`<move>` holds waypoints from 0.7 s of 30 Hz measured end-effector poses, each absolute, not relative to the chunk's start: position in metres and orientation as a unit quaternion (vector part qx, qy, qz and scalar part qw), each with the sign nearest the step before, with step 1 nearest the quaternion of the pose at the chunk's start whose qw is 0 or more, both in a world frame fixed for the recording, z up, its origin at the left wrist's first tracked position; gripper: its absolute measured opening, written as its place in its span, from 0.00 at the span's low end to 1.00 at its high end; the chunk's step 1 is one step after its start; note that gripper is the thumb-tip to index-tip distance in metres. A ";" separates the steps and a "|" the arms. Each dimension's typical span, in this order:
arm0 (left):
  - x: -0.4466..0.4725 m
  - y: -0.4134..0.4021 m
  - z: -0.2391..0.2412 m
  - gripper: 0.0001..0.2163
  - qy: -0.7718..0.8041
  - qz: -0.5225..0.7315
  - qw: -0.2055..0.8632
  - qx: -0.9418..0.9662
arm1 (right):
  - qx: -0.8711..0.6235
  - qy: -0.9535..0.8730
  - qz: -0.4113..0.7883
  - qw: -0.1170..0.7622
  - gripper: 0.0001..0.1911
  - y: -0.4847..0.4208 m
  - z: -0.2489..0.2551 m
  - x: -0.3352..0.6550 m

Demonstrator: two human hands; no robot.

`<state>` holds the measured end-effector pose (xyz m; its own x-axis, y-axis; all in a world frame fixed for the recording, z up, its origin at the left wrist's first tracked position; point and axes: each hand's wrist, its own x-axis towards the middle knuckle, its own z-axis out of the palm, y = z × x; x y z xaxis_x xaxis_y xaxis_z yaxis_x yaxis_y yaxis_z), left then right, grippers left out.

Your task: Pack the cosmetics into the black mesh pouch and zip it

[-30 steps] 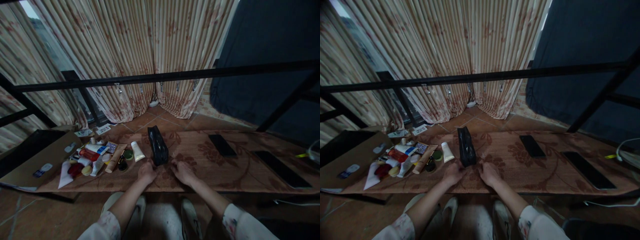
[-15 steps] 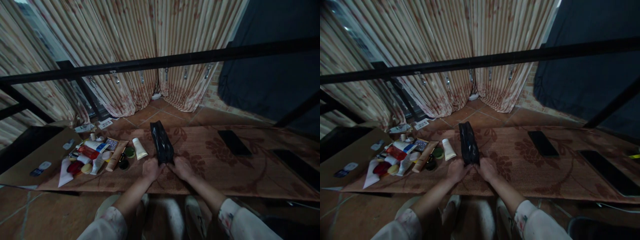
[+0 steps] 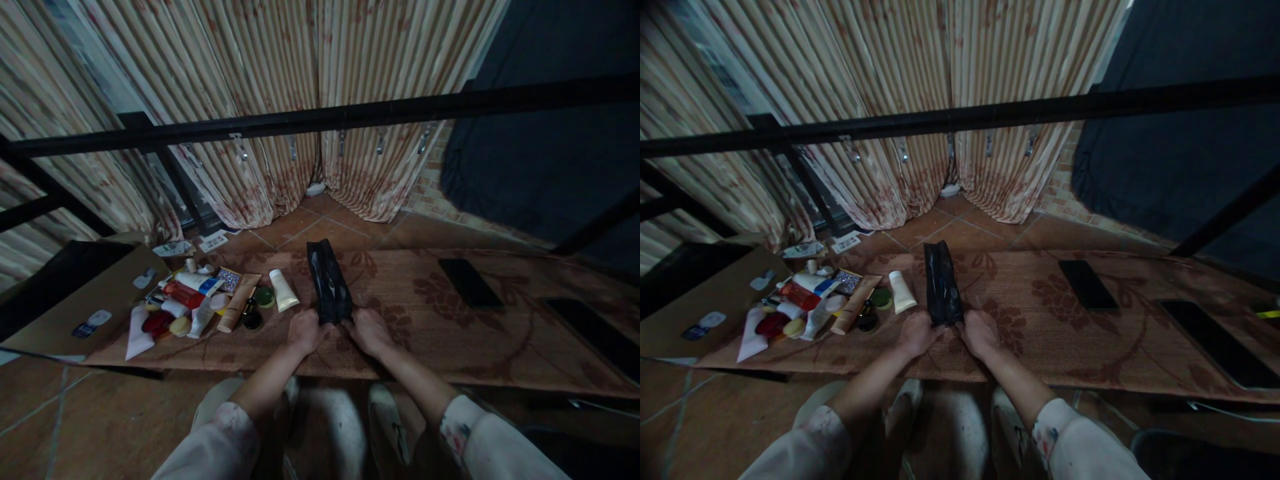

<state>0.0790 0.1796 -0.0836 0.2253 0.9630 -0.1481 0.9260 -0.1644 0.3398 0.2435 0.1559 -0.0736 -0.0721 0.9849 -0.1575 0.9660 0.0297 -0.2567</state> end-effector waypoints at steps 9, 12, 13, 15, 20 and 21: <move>0.072 0.174 -0.073 0.21 0.572 -0.014 0.206 0.794 | -0.675 -0.720 0.162 -0.004 0.16 0.138 -0.066 0.246; 0.070 0.172 -0.069 0.24 0.557 -0.018 0.212 0.803 | -0.670 -0.725 0.161 -0.005 0.16 0.136 -0.065 0.245; 0.069 0.172 -0.068 0.24 0.553 -0.019 0.215 0.805 | -0.669 -0.726 0.161 -0.006 0.16 0.137 -0.064 0.245; 0.068 0.171 -0.065 0.26 0.546 -0.020 0.220 0.808 | -0.669 -0.725 0.162 -0.011 0.16 0.138 -0.064 0.244; 0.068 0.170 -0.063 0.27 0.540 -0.017 0.225 0.811 | -0.667 -0.726 0.164 -0.024 0.17 0.143 -0.065 0.243; 0.068 0.170 -0.063 0.27 0.540 -0.014 0.224 0.811 | -0.666 -0.727 0.164 -0.025 0.18 0.143 -0.065 0.243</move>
